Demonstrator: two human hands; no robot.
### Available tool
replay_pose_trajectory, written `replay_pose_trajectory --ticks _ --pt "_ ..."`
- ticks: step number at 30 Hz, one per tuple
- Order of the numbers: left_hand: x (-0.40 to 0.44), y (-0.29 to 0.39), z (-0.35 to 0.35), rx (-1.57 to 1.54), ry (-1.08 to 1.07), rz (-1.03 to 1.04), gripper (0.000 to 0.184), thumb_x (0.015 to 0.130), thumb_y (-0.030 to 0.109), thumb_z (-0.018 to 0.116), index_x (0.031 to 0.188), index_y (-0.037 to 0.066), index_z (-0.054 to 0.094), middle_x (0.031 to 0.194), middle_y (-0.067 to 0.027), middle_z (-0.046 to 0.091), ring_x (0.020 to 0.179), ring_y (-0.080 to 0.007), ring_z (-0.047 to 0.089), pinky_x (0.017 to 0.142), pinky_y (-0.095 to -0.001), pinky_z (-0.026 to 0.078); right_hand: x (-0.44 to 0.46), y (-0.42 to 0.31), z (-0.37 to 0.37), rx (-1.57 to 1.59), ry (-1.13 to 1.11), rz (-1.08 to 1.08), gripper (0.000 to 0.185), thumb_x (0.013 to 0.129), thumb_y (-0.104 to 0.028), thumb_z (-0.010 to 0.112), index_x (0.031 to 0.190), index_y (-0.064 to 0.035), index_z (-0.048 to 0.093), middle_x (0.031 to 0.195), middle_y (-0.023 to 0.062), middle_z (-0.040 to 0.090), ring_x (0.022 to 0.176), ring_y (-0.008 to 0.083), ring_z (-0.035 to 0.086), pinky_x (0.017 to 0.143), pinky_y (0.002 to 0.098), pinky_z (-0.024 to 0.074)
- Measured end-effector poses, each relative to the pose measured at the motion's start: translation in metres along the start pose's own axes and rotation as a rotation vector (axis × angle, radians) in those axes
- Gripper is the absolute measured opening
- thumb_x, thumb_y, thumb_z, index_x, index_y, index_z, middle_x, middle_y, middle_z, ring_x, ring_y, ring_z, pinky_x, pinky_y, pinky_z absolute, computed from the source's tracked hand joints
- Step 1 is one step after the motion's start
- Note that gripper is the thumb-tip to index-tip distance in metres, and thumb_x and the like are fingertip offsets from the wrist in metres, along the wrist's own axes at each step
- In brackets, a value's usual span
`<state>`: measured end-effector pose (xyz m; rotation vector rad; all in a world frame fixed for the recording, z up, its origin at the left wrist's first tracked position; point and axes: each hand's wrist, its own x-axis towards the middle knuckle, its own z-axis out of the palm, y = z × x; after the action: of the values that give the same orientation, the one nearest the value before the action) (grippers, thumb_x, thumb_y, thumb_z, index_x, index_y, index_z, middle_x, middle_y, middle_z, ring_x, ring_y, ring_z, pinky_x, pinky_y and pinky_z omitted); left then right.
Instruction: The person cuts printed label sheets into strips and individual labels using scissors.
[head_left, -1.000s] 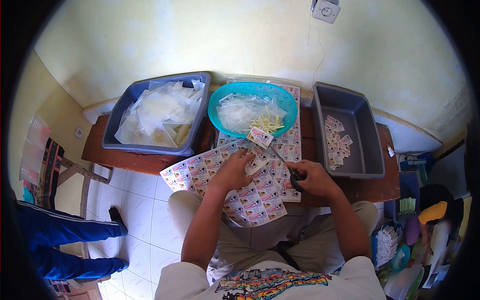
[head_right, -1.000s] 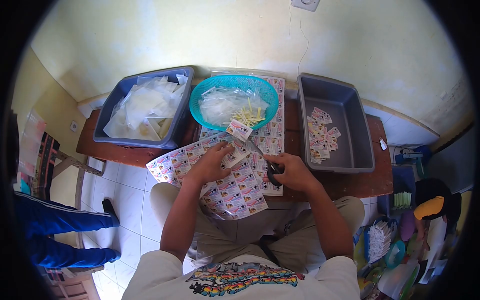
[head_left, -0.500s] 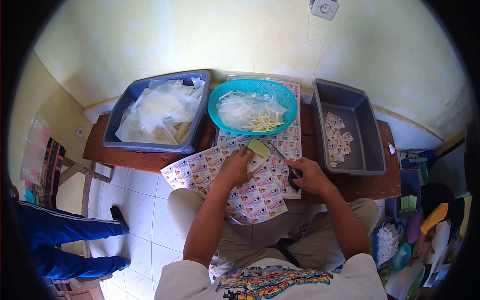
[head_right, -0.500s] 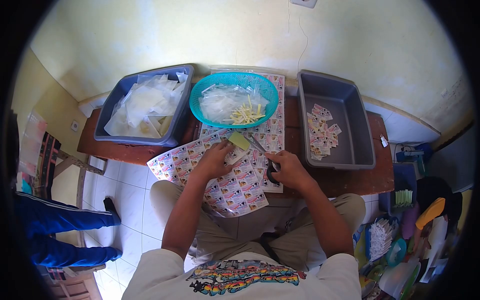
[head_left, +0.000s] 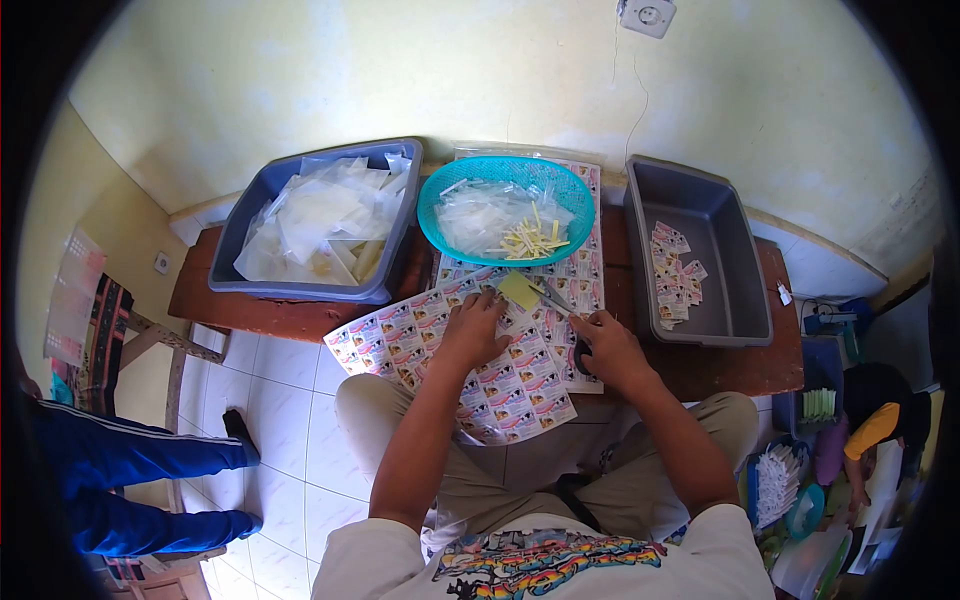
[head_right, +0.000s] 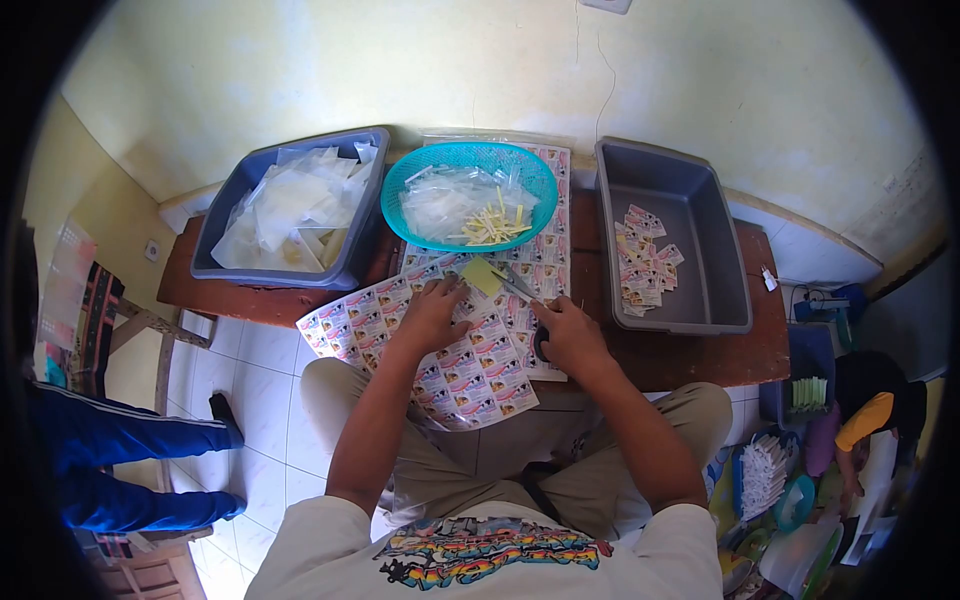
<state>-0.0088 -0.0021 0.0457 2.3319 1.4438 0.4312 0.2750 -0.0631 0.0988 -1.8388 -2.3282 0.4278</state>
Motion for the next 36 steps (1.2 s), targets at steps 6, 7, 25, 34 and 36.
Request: replay_pose_trajectory --ticks 6,7,25,34,36 --pt "0.001 -0.003 0.002 -0.01 0.004 0.006 0.07 0.083 0.03 0.085 0.146 0.01 0.061 0.16 -0.0176 0.052 0.144 -0.0388 0.051 0.116 -0.056 0.044 0.002 -0.008 -0.004 -0.064 -0.091 0.039 0.074 0.079 -0.012 0.079 0.15 -0.0184 0.062 0.133 0.0153 0.06 0.119 0.037 0.069 0.099 0.0491 0.0594" --pt "0.0 -0.004 0.003 -0.015 0.008 0.009 0.07 0.084 0.03 0.084 0.146 0.01 0.06 0.16 -0.018 0.052 0.144 -0.0392 0.051 0.116 -0.0562 0.043 0.002 -0.008 -0.002 -0.062 -0.091 0.037 0.074 0.079 -0.012 0.079 0.15 -0.0184 0.062 0.133 0.0153 0.06 0.119 0.037 0.069 0.099 0.0491 0.0594" --pt "0.0 -0.027 0.033 -0.23 0.201 0.116 0.063 0.092 0.007 0.067 0.154 0.004 0.053 0.159 -0.0251 0.051 0.144 -0.0452 0.05 0.12 -0.0529 0.041 0.016 -0.056 0.055 -0.028 0.271 -0.306 0.061 0.091 -0.02 0.073 0.149 -0.0051 0.06 0.147 0.0214 0.059 0.134 0.04 0.058 0.109 0.0492 0.0488" --pt "-0.035 -0.034 0.024 -0.369 0.442 0.047 0.053 0.092 0.001 0.061 0.144 0.002 0.062 0.155 -0.0281 0.053 0.146 -0.0471 0.047 0.124 -0.0525 0.036 0.022 -0.059 0.078 -0.098 0.241 -0.309 0.06 0.095 -0.034 0.073 0.148 -0.0073 0.063 0.154 0.0206 0.055 0.141 0.0375 0.052 0.115 0.0547 0.0412" --pt "-0.052 -0.037 0.021 -0.237 0.499 -0.054 0.048 0.093 0.003 0.061 0.141 0.001 0.064 0.154 -0.0276 0.054 0.143 -0.0461 0.049 0.122 -0.0535 0.037 0.021 -0.058 0.077 -0.155 0.284 -0.312 0.059 0.095 -0.034 0.072 0.147 -0.0066 0.064 0.153 0.0202 0.055 0.14 0.0373 0.053 0.114 0.0532 0.0427"
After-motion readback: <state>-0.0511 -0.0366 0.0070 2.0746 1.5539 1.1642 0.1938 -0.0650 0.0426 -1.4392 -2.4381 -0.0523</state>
